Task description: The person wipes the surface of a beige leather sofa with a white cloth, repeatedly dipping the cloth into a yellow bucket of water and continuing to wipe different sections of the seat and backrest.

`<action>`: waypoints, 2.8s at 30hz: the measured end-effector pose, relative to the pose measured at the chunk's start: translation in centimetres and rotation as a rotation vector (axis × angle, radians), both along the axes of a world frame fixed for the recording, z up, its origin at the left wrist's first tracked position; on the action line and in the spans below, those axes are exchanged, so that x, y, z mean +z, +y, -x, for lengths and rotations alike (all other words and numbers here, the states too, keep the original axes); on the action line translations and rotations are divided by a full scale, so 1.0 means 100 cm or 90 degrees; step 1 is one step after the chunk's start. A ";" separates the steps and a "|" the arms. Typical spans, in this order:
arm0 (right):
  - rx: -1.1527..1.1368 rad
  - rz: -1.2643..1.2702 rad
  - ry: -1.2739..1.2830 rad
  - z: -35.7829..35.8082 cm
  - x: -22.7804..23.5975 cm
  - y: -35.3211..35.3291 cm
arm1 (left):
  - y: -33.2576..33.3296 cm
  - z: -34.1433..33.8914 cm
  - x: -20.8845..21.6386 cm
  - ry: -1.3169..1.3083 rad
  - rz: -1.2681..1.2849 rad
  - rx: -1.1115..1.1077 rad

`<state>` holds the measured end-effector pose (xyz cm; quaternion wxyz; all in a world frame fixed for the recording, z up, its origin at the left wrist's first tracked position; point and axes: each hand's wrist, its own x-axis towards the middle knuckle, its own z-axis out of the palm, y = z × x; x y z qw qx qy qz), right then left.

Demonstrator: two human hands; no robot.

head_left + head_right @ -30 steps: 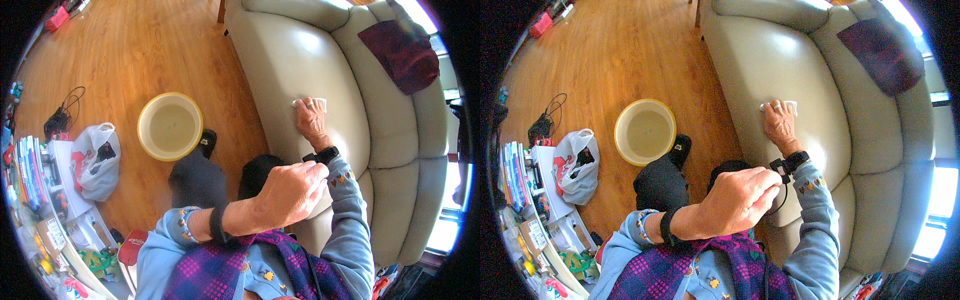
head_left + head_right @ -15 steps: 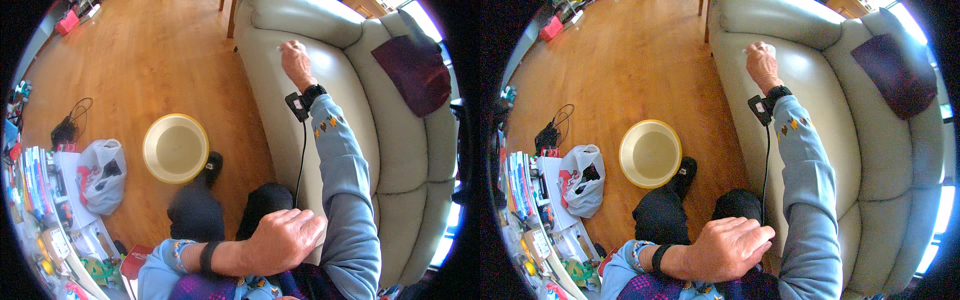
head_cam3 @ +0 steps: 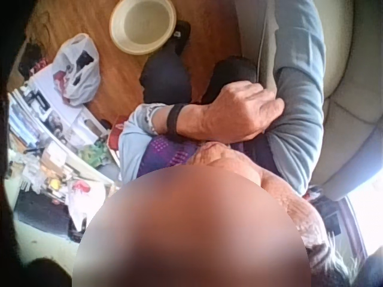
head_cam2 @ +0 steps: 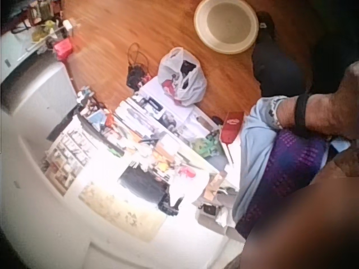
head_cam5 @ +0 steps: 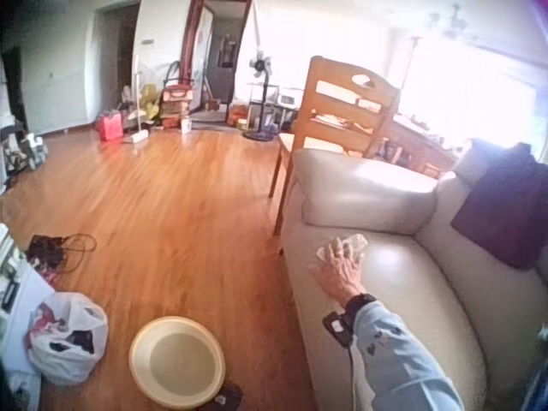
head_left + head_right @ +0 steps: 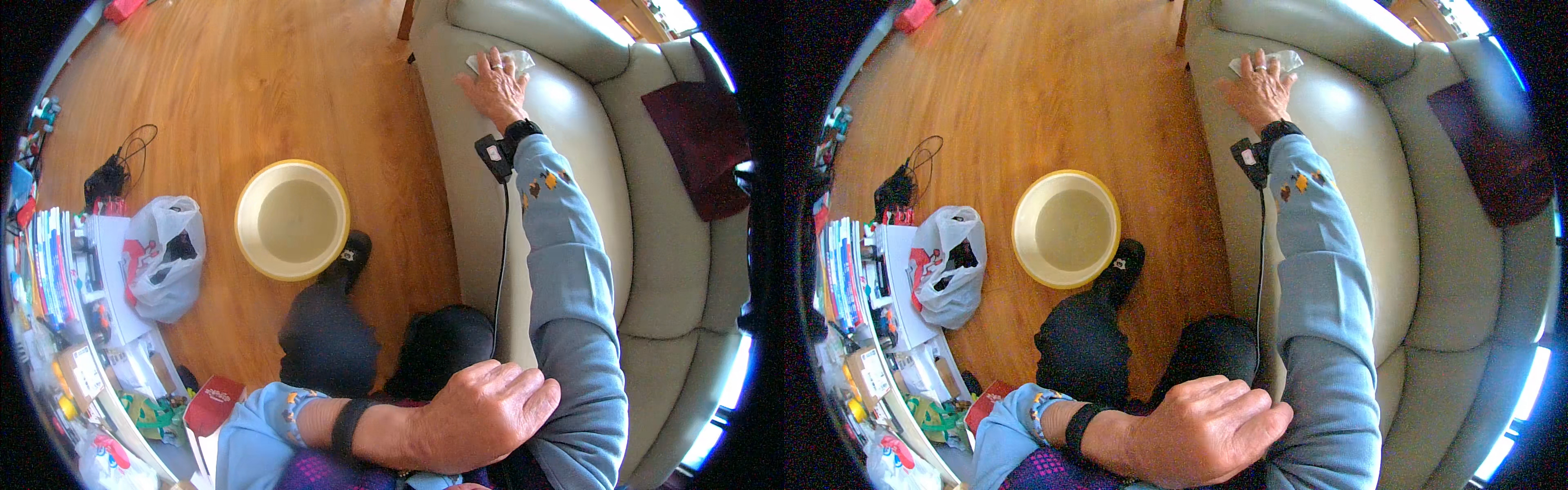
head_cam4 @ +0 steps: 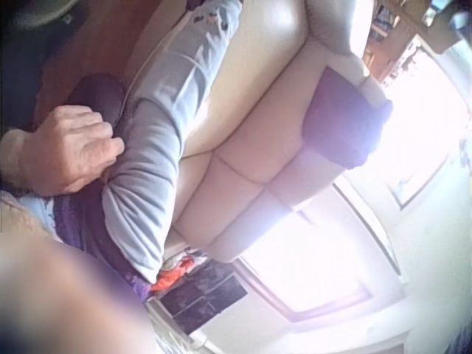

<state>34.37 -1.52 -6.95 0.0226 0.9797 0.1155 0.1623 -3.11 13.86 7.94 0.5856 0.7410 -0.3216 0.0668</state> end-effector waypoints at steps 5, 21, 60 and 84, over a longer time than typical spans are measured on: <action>0.060 0.047 0.113 -0.017 0.006 -0.001 | 0.012 -0.009 -0.004 -0.046 -0.003 -0.013; 0.215 0.407 -0.096 -0.073 -0.032 0.042 | 0.022 -0.030 -0.013 -0.028 -0.065 0.043; 0.391 0.525 -0.229 -0.017 0.001 0.037 | 0.030 -0.014 -0.008 -0.115 -0.139 0.023; 0.391 0.365 0.184 0.168 0.002 -0.039 | 0.032 -0.029 -0.026 -0.035 -0.176 0.264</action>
